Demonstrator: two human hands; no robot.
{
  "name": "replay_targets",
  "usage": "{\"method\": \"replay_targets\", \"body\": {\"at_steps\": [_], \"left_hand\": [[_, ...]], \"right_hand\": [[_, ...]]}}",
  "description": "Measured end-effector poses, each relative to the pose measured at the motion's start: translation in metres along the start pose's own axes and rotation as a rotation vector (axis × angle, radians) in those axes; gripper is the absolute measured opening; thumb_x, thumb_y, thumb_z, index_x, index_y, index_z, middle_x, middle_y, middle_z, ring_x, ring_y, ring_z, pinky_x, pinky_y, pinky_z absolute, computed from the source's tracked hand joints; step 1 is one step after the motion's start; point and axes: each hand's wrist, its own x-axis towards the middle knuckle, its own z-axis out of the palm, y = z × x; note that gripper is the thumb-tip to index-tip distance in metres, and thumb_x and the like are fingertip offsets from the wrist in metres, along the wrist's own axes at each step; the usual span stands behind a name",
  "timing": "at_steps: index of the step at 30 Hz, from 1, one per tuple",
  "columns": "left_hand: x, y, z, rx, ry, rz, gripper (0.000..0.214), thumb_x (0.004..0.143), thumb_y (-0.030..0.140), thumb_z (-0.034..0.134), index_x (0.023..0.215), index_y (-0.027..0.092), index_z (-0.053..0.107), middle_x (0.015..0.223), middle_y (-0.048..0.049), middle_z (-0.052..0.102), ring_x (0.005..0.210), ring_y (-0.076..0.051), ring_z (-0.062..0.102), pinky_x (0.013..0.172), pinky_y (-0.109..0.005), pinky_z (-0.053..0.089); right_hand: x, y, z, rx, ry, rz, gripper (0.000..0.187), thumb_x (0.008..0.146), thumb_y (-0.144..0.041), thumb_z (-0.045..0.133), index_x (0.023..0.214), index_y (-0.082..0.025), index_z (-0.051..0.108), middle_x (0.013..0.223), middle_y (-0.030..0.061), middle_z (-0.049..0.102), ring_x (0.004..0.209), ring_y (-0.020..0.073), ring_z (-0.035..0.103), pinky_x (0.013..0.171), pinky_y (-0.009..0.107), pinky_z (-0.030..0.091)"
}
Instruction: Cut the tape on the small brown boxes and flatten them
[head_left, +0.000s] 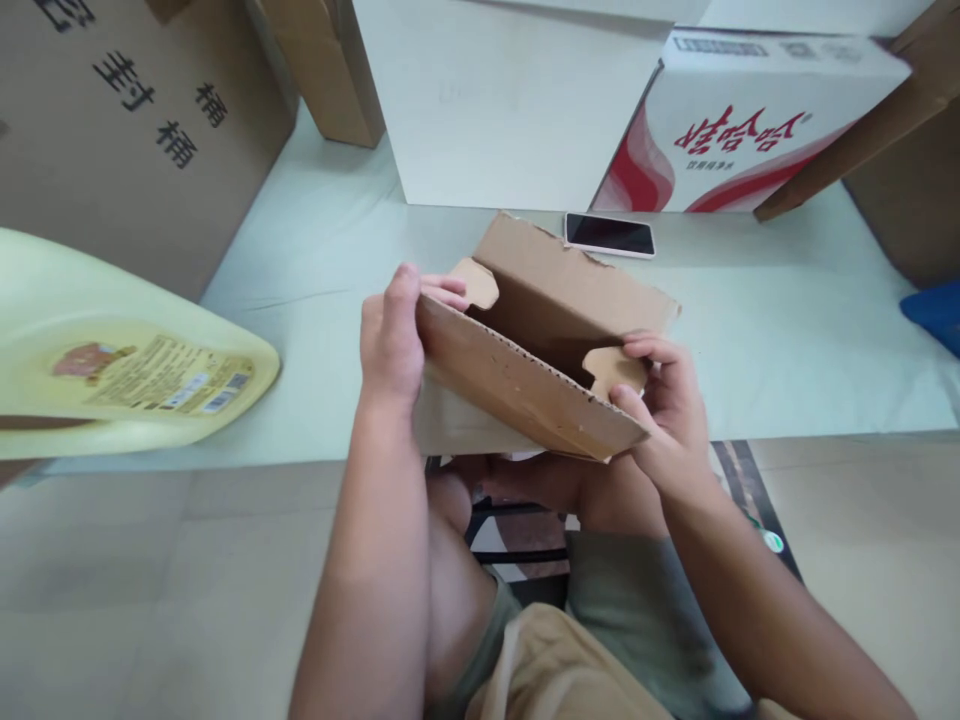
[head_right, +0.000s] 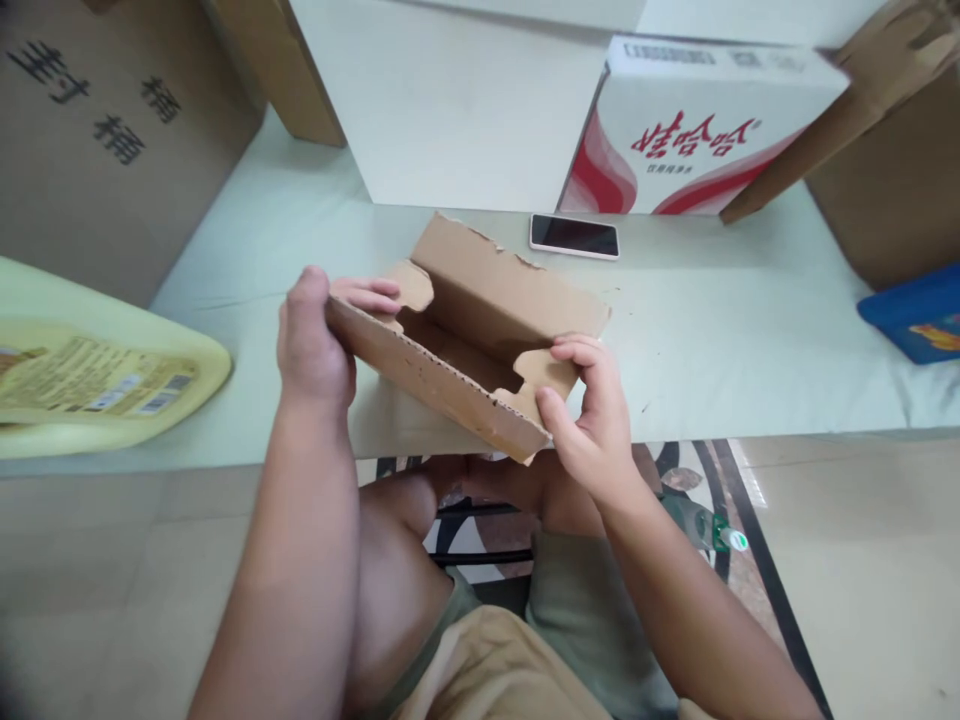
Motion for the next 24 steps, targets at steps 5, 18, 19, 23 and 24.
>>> {"method": "replay_targets", "body": {"at_steps": [5, 18, 19, 23, 24], "left_hand": [[-0.001, 0.0, 0.004, -0.002, 0.048, -0.013, 0.069, 0.098, 0.072, 0.049, 0.057, 0.025, 0.078, 0.078, -0.0077, 0.078, 0.093, -0.025, 0.075, 0.105, -0.04, 0.053], [-0.001, 0.002, -0.002, -0.003, -0.021, -0.03, 0.068, 0.097, 0.075, 0.048, 0.063, 0.027, 0.083, 0.09, -0.0086, 0.081, 0.105, -0.026, 0.075, 0.109, -0.038, 0.052], [-0.001, 0.001, -0.004, -0.005, -0.025, -0.025, 0.069, 0.097, 0.075, 0.048, 0.063, 0.026, 0.083, 0.09, -0.0085, 0.081, 0.105, -0.026, 0.075, 0.109, -0.038, 0.052], [-0.002, -0.001, -0.01, -0.014, -0.099, 0.05, 0.07, 0.096, 0.08, 0.047, 0.069, 0.028, 0.084, 0.094, -0.0074, 0.082, 0.108, -0.027, 0.075, 0.112, -0.039, 0.052], [-0.002, -0.002, -0.011, -0.007, -0.118, 0.068, 0.071, 0.094, 0.083, 0.047, 0.072, 0.028, 0.084, 0.096, -0.0077, 0.082, 0.108, -0.028, 0.075, 0.112, -0.04, 0.052]], "right_hand": [[-0.002, 0.005, 0.0, 0.013, 0.019, -0.024, 0.027, 0.097, -0.032, 0.067, 0.122, -0.026, 0.06, 0.126, 0.0103, 0.064, 0.126, 0.0293, 0.062, 0.11, 0.051, 0.049], [-0.004, 0.014, 0.009, -0.049, 0.092, -0.102, 0.022, 0.097, -0.033, 0.061, 0.118, -0.026, 0.066, 0.124, 0.0103, 0.063, 0.117, 0.0305, 0.063, 0.107, 0.055, 0.049], [-0.005, 0.014, 0.009, -0.051, 0.089, -0.103, 0.022, 0.098, -0.032, 0.061, 0.118, -0.026, 0.066, 0.124, 0.0103, 0.063, 0.118, 0.0306, 0.063, 0.108, 0.056, 0.049], [-0.006, 0.01, 0.012, -0.039, 0.169, -0.036, 0.033, 0.092, -0.036, 0.07, 0.124, -0.03, 0.062, 0.148, 0.0119, 0.054, 0.134, 0.0341, 0.058, 0.107, 0.058, 0.053], [-0.007, 0.009, 0.013, -0.006, 0.204, -0.001, 0.044, 0.09, -0.037, 0.073, 0.131, -0.033, 0.058, 0.158, 0.0116, 0.045, 0.134, 0.0338, 0.059, 0.103, 0.055, 0.057]]}}
